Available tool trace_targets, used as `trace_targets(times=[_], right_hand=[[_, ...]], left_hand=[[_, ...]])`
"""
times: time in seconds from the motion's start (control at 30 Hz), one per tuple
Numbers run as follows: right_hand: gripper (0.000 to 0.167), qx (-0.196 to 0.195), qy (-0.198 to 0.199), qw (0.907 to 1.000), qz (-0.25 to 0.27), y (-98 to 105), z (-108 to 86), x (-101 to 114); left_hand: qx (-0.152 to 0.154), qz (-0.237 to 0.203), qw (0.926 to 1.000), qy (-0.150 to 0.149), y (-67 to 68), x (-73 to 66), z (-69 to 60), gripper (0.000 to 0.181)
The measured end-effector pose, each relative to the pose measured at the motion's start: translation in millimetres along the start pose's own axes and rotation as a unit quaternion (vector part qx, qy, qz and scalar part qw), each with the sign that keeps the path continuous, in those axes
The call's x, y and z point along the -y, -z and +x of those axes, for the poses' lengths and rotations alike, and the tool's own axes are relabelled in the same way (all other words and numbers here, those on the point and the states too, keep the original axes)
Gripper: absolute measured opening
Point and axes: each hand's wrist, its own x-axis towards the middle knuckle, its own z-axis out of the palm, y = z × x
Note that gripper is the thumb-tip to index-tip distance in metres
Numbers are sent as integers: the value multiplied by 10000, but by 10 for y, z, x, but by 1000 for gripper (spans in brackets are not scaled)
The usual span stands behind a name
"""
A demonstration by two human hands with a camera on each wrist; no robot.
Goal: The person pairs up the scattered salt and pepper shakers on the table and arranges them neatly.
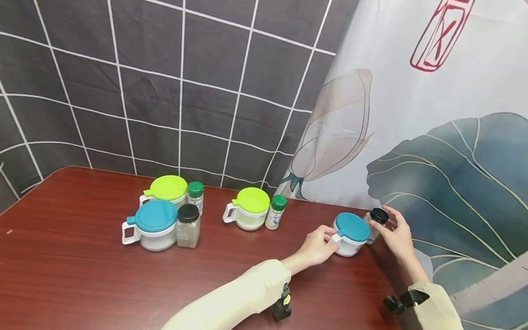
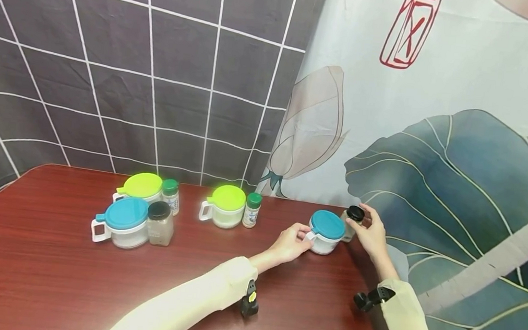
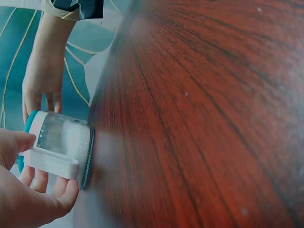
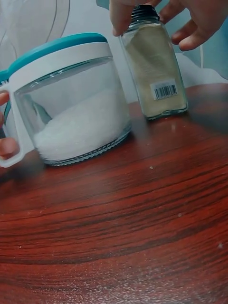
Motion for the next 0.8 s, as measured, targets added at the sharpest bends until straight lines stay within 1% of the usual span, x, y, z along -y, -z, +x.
trace_targets(times=[0.23,0.4,0.47,0.53,0.67,0.8], right_hand=[[64,-237,-76,9997,-58,-16,-15,-15],[65,-367,44,9993,-22,-27,-30,-61],[66,-350,91,9993,36,-26,-38,-82],[68,-274,125,9995,45,-26,-46,-108],[71,-134,70,9999,16,-31,-59,-153],[71,-212,-22,9998,19,-32,-85,-170]], left_hand=[[-60,185,9997,166,21,11,17,31],[-184,334,9992,113,54,23,37,28],[-226,379,9989,123,60,27,44,27],[-248,376,9988,201,61,29,43,27],[-431,347,9981,262,68,31,45,26],[-614,316,9974,204,73,39,61,27]])
